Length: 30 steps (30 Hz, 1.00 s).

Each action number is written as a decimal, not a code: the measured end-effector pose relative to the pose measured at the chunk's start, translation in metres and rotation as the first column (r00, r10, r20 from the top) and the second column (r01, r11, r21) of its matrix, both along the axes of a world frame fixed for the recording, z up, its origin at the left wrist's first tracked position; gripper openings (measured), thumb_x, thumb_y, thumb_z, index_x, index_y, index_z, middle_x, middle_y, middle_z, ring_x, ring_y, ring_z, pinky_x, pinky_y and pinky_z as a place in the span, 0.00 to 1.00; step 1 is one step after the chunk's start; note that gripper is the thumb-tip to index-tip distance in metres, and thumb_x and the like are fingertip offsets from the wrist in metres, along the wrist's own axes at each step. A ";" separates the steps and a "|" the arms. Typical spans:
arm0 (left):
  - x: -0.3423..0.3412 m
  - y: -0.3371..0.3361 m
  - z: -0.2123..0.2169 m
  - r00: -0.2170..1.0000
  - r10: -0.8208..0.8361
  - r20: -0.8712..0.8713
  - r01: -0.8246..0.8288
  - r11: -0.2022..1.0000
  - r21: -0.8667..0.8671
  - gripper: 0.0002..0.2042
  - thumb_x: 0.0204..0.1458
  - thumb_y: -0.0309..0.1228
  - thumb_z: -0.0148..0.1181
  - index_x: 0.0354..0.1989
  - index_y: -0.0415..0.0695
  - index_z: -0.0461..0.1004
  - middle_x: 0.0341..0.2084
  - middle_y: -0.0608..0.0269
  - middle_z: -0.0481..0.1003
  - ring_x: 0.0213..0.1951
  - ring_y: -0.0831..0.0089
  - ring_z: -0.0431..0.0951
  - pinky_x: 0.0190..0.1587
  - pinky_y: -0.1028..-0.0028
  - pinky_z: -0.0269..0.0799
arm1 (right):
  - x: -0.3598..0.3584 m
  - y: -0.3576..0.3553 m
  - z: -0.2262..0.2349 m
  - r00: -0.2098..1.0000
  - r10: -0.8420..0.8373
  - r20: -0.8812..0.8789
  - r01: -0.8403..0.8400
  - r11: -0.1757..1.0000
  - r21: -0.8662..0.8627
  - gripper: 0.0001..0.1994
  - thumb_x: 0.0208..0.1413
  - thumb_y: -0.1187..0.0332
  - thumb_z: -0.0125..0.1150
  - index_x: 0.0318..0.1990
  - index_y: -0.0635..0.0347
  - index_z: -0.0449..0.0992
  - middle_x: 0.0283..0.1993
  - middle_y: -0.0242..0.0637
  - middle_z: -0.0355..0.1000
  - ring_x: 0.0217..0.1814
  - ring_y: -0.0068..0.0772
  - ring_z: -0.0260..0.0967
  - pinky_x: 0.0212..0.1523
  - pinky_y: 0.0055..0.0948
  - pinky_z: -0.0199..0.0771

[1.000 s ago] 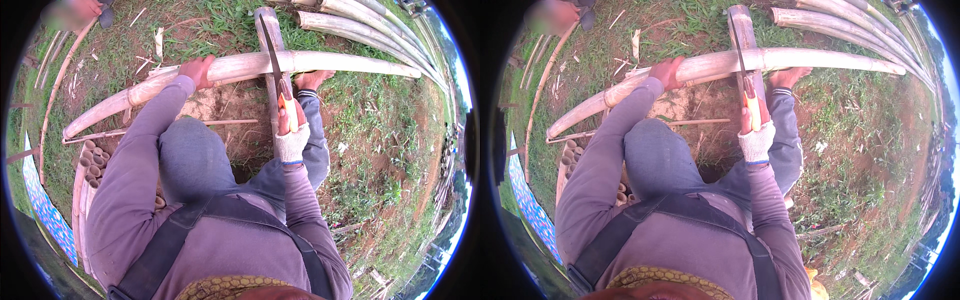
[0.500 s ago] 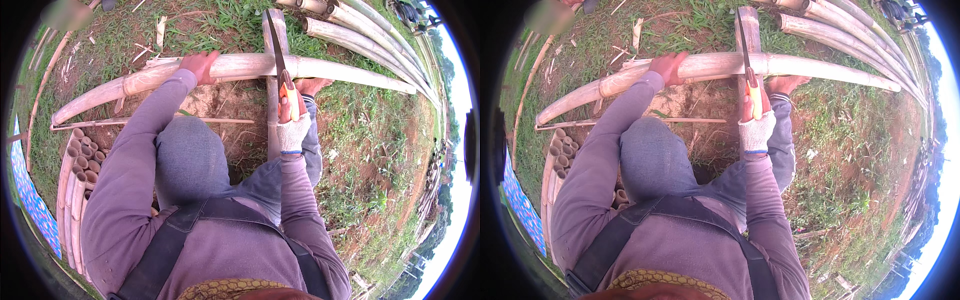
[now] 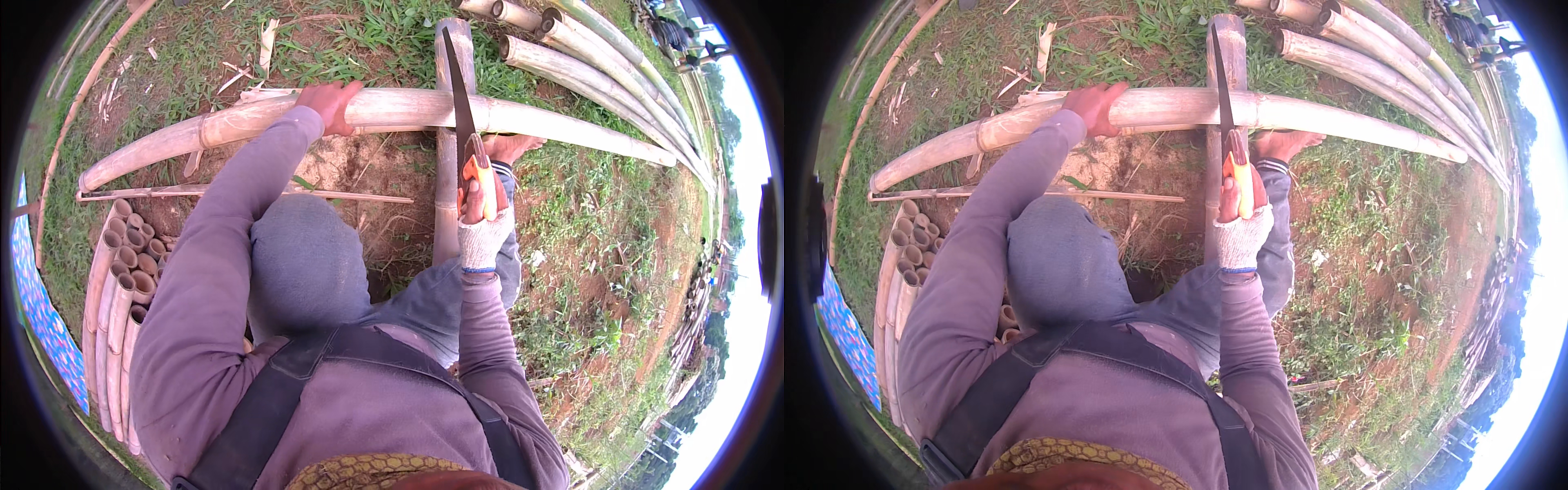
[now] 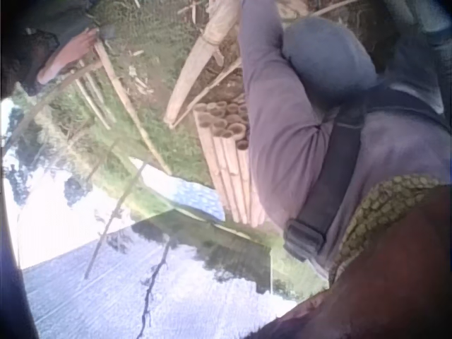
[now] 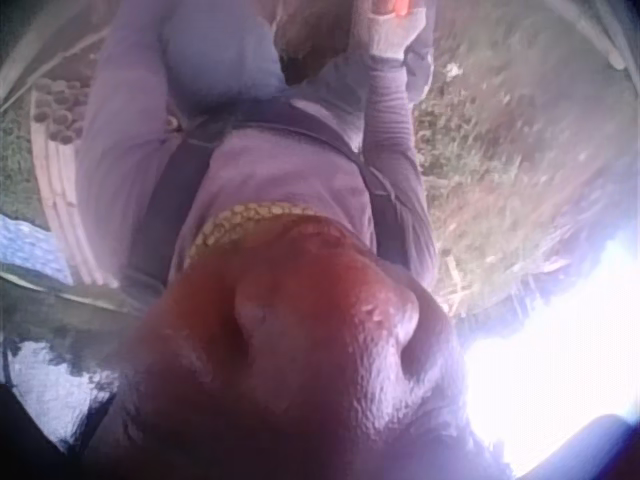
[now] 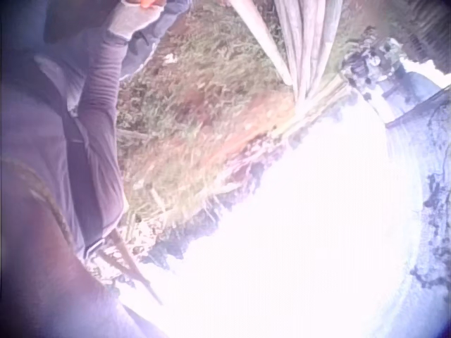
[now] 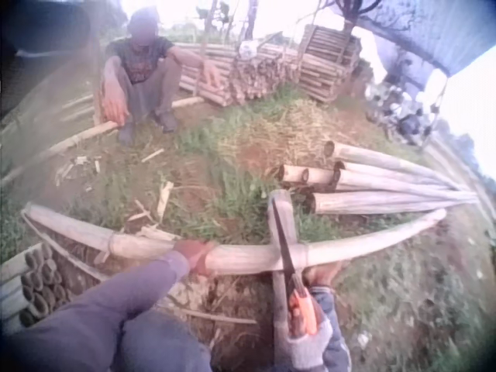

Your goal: The person sits on the ground and uses a hand saw to cut long bamboo poles into shorter sections. The person holds the bamboo with one hand and saws with the other, stacking the cut pieces nearby.

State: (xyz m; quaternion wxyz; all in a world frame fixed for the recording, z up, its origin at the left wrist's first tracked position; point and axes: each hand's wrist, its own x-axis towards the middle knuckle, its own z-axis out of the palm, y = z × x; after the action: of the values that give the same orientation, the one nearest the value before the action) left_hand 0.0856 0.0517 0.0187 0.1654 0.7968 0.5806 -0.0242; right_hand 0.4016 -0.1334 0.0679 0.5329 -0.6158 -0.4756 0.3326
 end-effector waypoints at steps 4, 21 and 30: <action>-0.012 -0.003 -0.012 1.000 0.004 0.011 -0.004 1.000 0.005 0.50 0.44 0.48 0.82 0.77 0.57 0.63 0.61 0.48 0.78 0.60 0.45 0.82 0.63 0.49 0.79 | -0.004 0.002 0.001 0.998 0.056 0.027 -0.057 0.998 0.040 0.25 0.72 0.64 0.68 0.69 0.70 0.72 0.60 0.45 0.79 0.58 0.30 0.77 0.61 0.32 0.77; -0.012 -0.004 0.003 0.999 0.023 -0.040 -0.025 0.999 -0.036 0.47 0.47 0.48 0.83 0.76 0.57 0.64 0.59 0.47 0.80 0.58 0.46 0.84 0.64 0.51 0.79 | -0.001 -0.044 0.032 0.919 0.003 0.395 -0.018 0.999 0.035 0.19 0.71 0.68 0.67 0.62 0.73 0.77 0.56 0.53 0.81 0.54 0.47 0.82 0.57 0.40 0.80; -0.010 -0.009 -0.012 1.000 0.002 0.009 -0.002 1.000 -0.024 0.46 0.46 0.47 0.82 0.75 0.55 0.64 0.60 0.47 0.79 0.58 0.44 0.83 0.63 0.50 0.79 | -0.007 -0.039 0.002 0.903 -0.053 0.427 -0.011 0.989 0.146 0.20 0.71 0.66 0.66 0.62 0.73 0.77 0.52 0.49 0.83 0.50 0.40 0.83 0.55 0.34 0.82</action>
State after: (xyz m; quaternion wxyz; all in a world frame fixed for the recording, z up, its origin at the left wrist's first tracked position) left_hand 0.0752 0.0429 0.0067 0.1774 0.7944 0.5802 -0.0275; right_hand 0.3947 -0.1727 0.0699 0.4619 -0.6387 -0.5975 0.1474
